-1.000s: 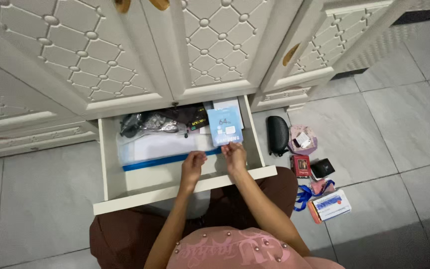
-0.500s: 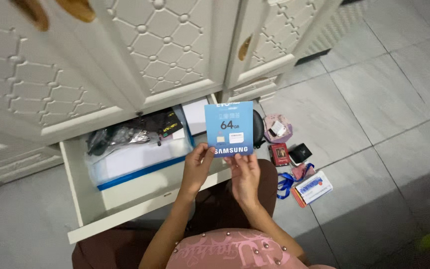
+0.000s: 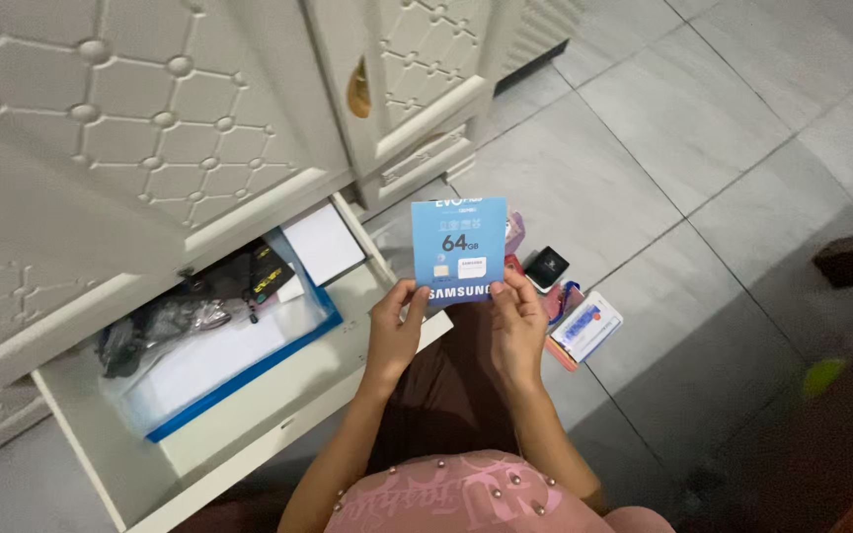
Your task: The person opens a wardrobe door, then opens a drawer and removes various items one by one, placing them on the floor. Items include a pouch, boxes, a lanyard, a tablet, and plastic bags.
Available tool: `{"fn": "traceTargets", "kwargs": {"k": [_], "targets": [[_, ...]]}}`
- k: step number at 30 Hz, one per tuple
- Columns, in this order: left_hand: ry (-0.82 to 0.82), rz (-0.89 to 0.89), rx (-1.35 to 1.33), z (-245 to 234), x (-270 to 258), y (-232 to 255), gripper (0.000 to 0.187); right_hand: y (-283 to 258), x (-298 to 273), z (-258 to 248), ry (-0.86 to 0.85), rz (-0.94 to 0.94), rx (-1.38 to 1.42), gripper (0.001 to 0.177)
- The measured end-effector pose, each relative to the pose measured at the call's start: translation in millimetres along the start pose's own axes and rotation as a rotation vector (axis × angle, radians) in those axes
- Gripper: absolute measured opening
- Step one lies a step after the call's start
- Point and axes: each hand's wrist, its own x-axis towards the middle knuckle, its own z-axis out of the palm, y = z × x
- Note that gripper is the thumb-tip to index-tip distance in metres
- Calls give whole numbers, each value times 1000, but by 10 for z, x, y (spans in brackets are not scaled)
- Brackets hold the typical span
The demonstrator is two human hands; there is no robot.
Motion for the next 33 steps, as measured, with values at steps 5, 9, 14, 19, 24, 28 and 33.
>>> {"fn": "traceTargets", "kwargs": {"k": [5,9,14,19,24,28,33], "targets": [[13,169,44,401,157,-106,20,-28,207,-346,130,-11,-77,24],[56,518,456,720,305,-346,20,238,499,-904,235,-71,-82,24],[-168,561,883,885,374,-805,14,782,990,-2040,512,-150,24,25],[-310,362,981,952,366,-1072,21,1076,1270,-3018,876,-198,-6,32],[-275,403,956,977,378,-1069,21,922,1471,-3404,1019,-185,-173,39],[-296,375,983,996,354,-994,23,707,1642,-3471,1055,-185,-216,35],[-301,356,976,1010,364,-929,24,551,1753,-3505,1131,-164,-351,32]]}}
